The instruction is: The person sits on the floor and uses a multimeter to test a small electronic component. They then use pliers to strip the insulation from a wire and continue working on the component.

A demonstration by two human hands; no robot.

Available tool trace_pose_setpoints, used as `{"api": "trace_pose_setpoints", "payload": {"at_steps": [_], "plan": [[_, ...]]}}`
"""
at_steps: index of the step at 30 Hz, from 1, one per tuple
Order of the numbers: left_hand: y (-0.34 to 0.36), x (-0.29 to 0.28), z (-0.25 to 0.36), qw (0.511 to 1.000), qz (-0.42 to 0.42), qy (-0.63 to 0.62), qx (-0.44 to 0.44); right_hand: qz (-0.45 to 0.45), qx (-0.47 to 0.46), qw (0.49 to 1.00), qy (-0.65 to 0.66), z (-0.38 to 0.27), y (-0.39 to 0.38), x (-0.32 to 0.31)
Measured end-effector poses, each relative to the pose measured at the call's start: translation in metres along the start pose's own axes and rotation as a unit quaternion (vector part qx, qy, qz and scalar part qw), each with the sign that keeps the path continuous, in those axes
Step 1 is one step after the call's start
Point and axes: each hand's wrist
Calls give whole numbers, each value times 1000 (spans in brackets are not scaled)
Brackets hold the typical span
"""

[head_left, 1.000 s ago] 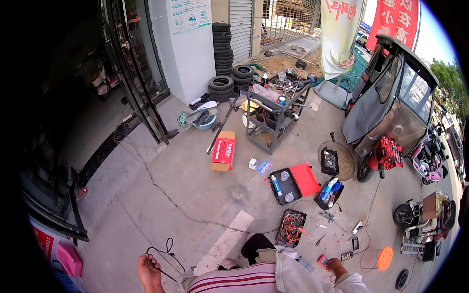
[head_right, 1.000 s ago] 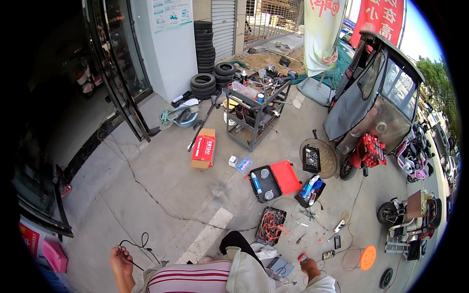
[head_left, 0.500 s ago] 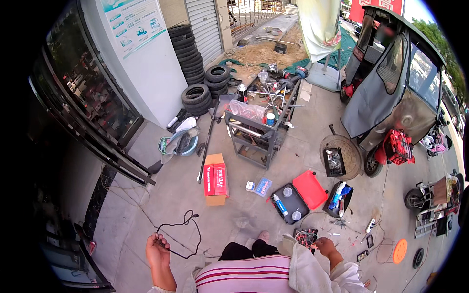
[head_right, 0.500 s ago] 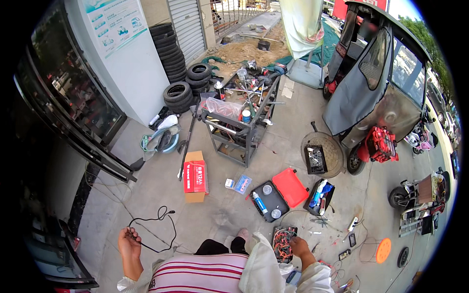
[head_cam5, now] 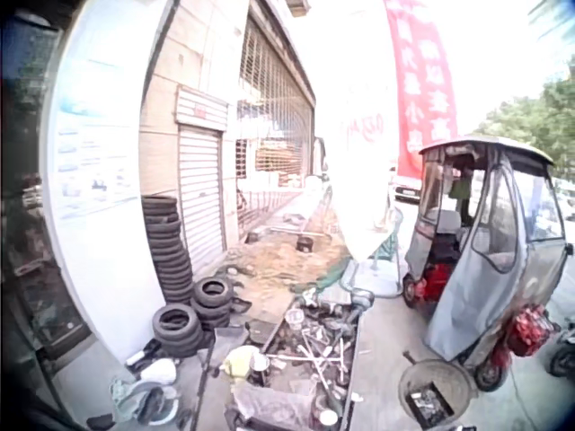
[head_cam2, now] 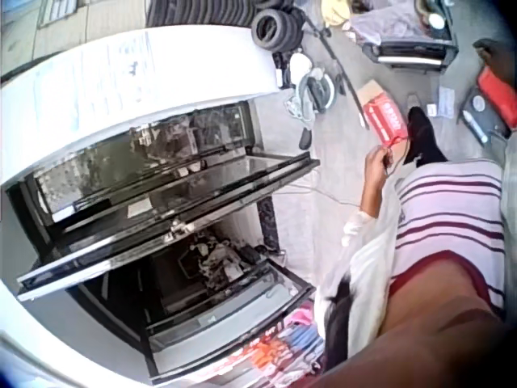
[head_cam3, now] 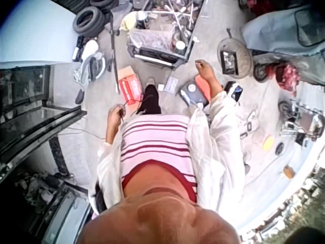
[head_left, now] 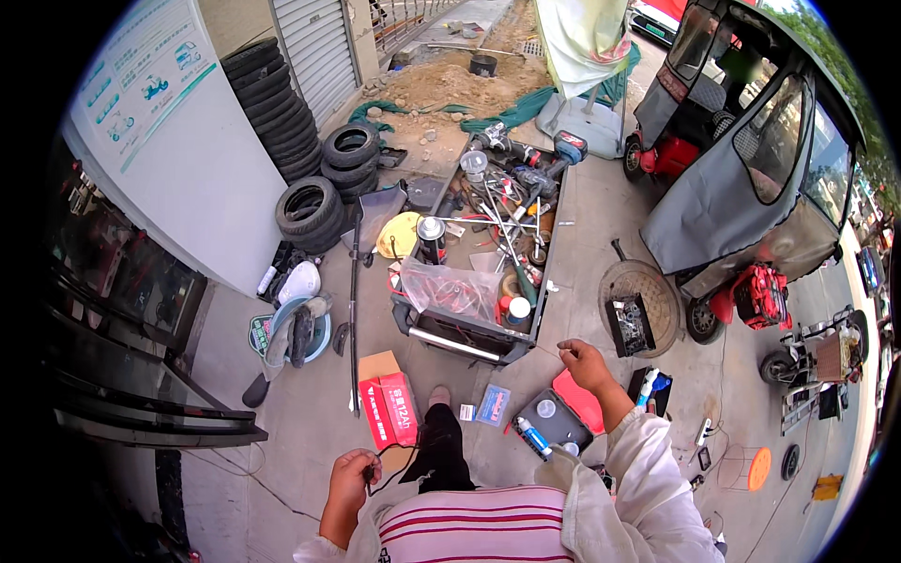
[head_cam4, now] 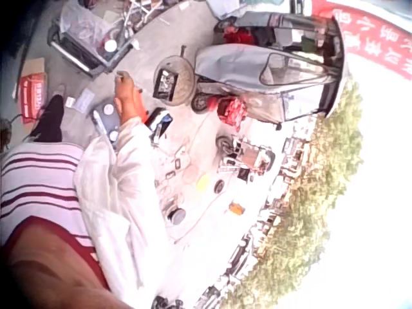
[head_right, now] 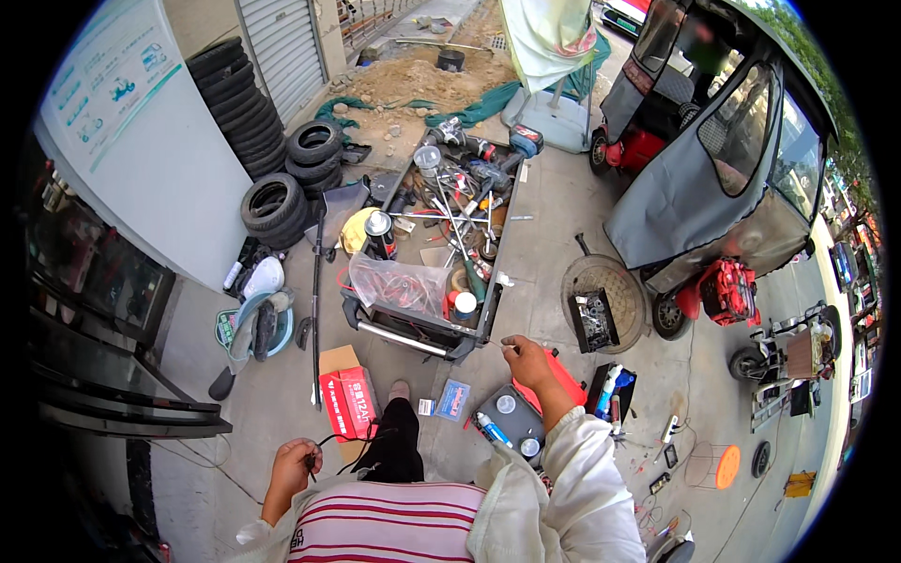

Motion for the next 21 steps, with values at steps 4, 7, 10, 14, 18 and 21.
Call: {"api": "trace_pose_setpoints", "payload": {"at_steps": [4,7,10,14,18,21], "plan": [[88,2,70,993,-3,81,-84,68,43,988,-129,-19,137,1],[141,-10,97,990,12,100,-100,143,108,962,-204,-26,218,-2],[183,-15,114,983,22,129,-126,125,146,953,-233,-34,288,-12],[223,-20,130,976,45,147,-154,92,78,913,-391,-27,357,-12],[252,-37,136,976,91,115,-163,24,-9,832,-554,-32,400,-3],[268,-41,144,976,86,102,-174,5,-12,809,-588,-25,412,2]]}}
Point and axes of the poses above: each hand's wrist, its own y-axis towards the middle knuckle, its own x-axis out of the palm, z = x × y, and after that the axes turned 13 degrees about -y, right-handed
